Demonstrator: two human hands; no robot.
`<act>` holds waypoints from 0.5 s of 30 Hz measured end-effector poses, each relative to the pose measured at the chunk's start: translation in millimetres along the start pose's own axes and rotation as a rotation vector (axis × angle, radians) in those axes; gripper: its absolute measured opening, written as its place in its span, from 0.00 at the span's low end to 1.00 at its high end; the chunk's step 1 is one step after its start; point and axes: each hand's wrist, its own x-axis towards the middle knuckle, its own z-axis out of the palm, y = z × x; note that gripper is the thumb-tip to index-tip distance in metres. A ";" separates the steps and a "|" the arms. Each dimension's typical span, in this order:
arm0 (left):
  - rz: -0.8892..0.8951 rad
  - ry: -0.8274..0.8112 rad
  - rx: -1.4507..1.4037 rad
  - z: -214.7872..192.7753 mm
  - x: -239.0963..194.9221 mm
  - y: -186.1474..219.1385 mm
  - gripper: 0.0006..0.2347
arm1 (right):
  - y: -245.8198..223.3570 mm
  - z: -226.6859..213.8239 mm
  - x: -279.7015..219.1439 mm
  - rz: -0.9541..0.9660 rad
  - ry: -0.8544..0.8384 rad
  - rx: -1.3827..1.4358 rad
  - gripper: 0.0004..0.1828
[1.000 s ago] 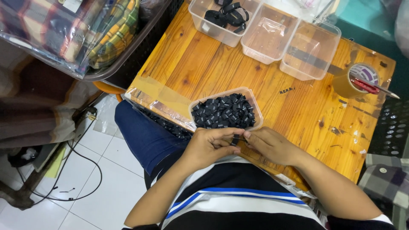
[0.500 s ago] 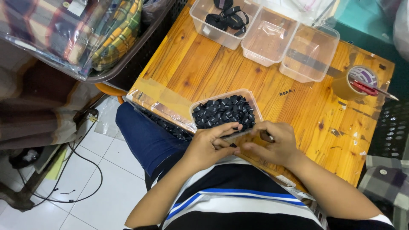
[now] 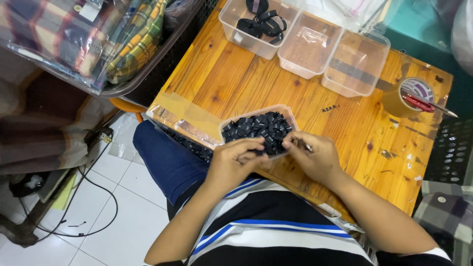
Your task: The person sits on the floor and uses a knife to cut small black fabric pieces from a larger strip. The cut pieces are placed into a clear plastic container on the table.
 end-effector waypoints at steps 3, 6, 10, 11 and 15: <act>0.136 0.105 0.201 -7.5 10.4 4.7 0.03 | -5.2 1.2 12.0 0.039 0.087 0.012 0.04; 0.170 0.126 0.294 -14.1 15.7 2.3 0.02 | 15.9 6.0 3.9 0.083 0.156 0.014 0.05; 0.232 0.107 0.364 -14.9 21.7 0.2 0.04 | 30.5 3.8 4.5 0.058 0.217 0.014 0.06; 0.242 0.069 0.337 -14.4 22.3 0.7 0.07 | 33.3 3.3 4.6 0.046 0.223 -0.008 0.06; 0.219 0.044 0.265 -21.1 19.1 1.4 0.15 | 43.3 2.2 5.1 0.109 0.229 -0.074 0.05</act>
